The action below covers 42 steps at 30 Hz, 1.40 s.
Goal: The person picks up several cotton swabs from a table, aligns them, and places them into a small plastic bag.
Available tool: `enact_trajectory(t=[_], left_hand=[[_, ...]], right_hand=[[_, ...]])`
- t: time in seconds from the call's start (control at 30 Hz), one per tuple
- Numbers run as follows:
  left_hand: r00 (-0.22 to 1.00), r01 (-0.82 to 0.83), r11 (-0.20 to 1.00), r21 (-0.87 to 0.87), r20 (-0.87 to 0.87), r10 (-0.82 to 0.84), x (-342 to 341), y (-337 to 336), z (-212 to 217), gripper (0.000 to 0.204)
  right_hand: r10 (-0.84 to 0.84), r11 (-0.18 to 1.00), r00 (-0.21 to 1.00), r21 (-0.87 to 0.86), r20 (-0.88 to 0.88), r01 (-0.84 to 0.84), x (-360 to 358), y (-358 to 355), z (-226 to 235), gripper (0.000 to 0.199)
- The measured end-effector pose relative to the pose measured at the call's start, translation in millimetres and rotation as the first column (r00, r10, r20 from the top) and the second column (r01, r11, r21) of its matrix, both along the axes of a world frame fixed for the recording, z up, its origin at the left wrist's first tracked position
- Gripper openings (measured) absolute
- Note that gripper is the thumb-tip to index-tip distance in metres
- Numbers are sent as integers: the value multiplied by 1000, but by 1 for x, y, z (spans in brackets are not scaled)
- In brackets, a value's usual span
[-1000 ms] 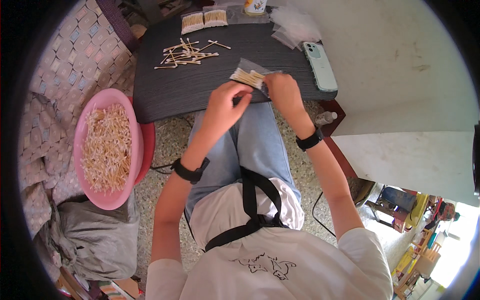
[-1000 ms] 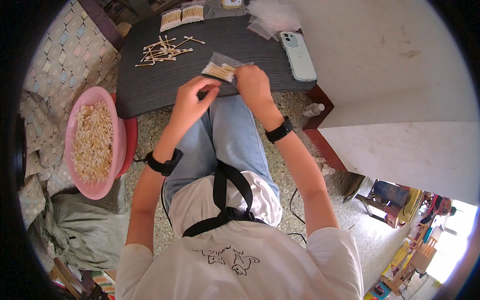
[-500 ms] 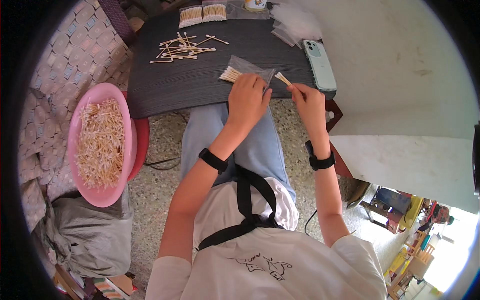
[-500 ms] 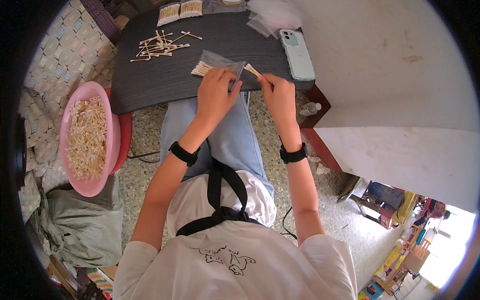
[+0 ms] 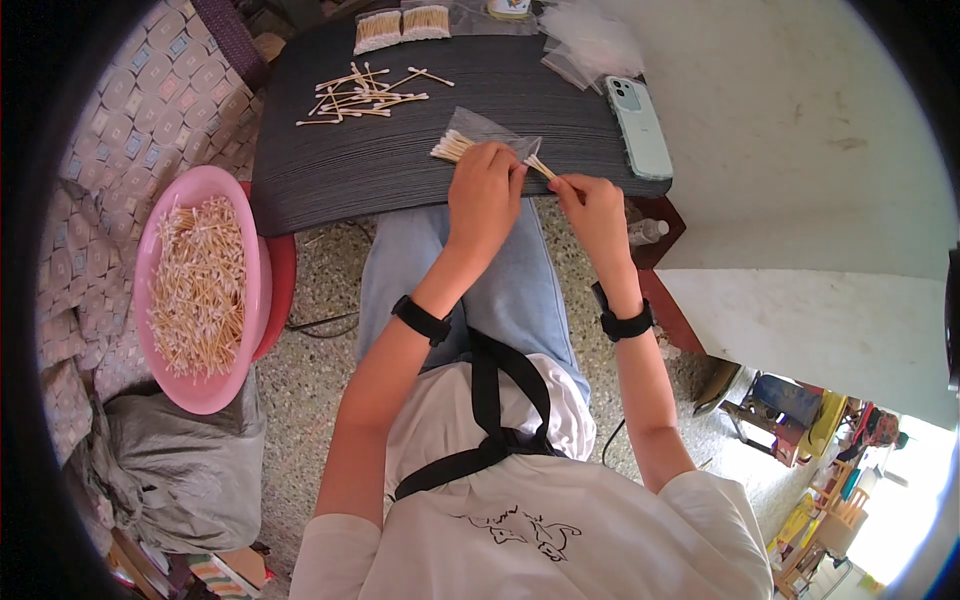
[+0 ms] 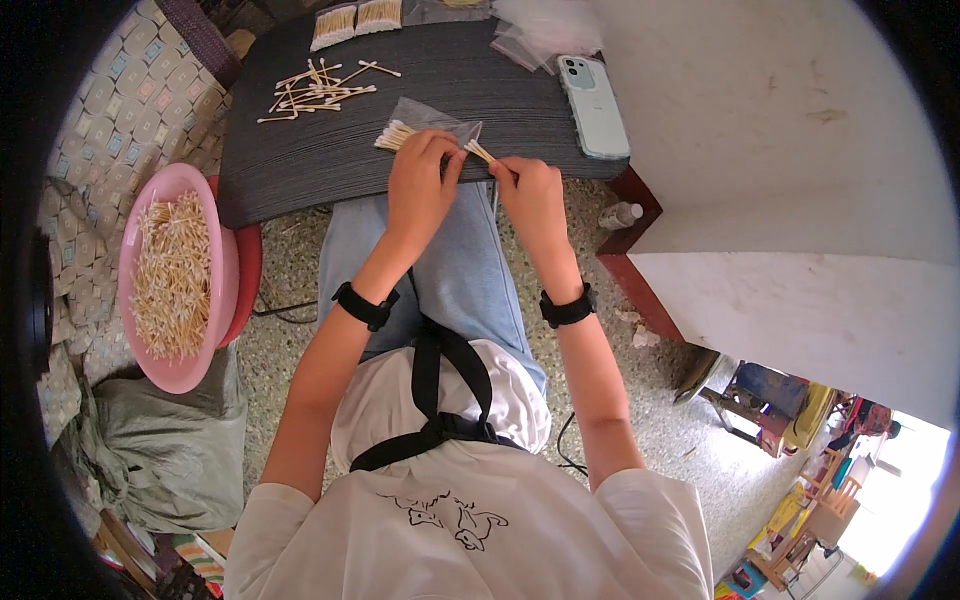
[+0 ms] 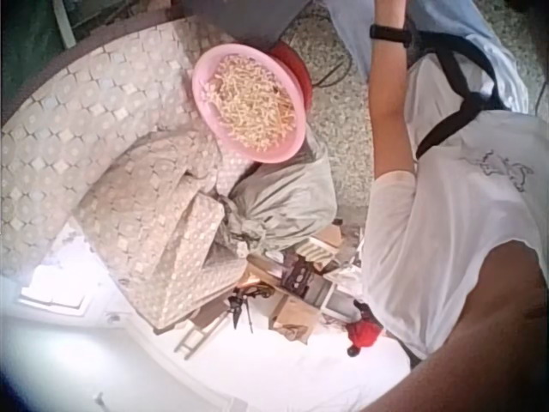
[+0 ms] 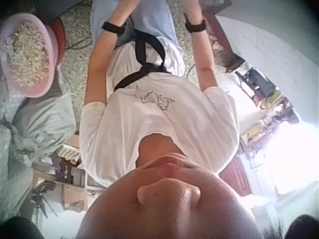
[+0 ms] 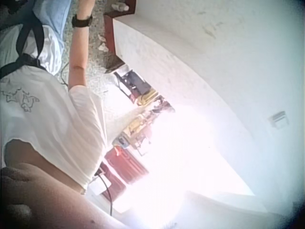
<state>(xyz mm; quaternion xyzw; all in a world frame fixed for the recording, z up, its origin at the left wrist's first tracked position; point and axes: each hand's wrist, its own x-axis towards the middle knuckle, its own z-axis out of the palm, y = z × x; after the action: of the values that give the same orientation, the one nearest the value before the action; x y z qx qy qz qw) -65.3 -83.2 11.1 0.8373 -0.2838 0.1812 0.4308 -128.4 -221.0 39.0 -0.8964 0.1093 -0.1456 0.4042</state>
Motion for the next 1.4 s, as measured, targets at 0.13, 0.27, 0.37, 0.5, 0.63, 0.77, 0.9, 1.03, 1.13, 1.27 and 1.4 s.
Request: enact_trajectory(t=[0.13,0.27,0.37,0.5,0.63,0.77,0.9,1.03,1.13,1.27,1.4], left_hand=[[1000,-3,1000,-22,-8,3,0,2,-1,10],[997,-20,997,-78,-73,14,0,0,1,11],[996,-1,999,-39,-87,-2,2,1,0,10],[999,47,998,-40,20,-46,4,5,-5,9],[995,90,996,-1,38,-90,5,9,-6,12],[996,90,996,6,20,-90,3,8,-6,18],[994,109,994,25,25,-110,6,15,-5,16],[993,114,994,4,8,-114,6,18,0,14],[999,48,999,7,-6,-48,14,27,4,14],[993,-61,993,104,107,50,36,42,-12,19],[999,-31,997,76,39,28,35,39,-7,21]], right_hand=[[-28,1000,999,-10,-31,28,0,3,4,16],[0,998,1000,-57,16,1,2,4,3,16],[90,993,996,-75,27,-88,8,6,1,18],[106,994,992,-27,70,-104,19,11,-5,32],[114,993,989,-46,91,-110,32,12,-8,49],[67,991,996,-116,65,-59,44,15,-17,46],[96,993,987,-83,129,-86,43,16,-12,43],[113,993,992,26,52,-115,35,10,-4,37],[111,993,992,34,66,-113,32,8,-1,35],[98,994,990,27,99,-101,34,11,-3,33],[64,998,995,1,71,-64,36,10,-9,32]])
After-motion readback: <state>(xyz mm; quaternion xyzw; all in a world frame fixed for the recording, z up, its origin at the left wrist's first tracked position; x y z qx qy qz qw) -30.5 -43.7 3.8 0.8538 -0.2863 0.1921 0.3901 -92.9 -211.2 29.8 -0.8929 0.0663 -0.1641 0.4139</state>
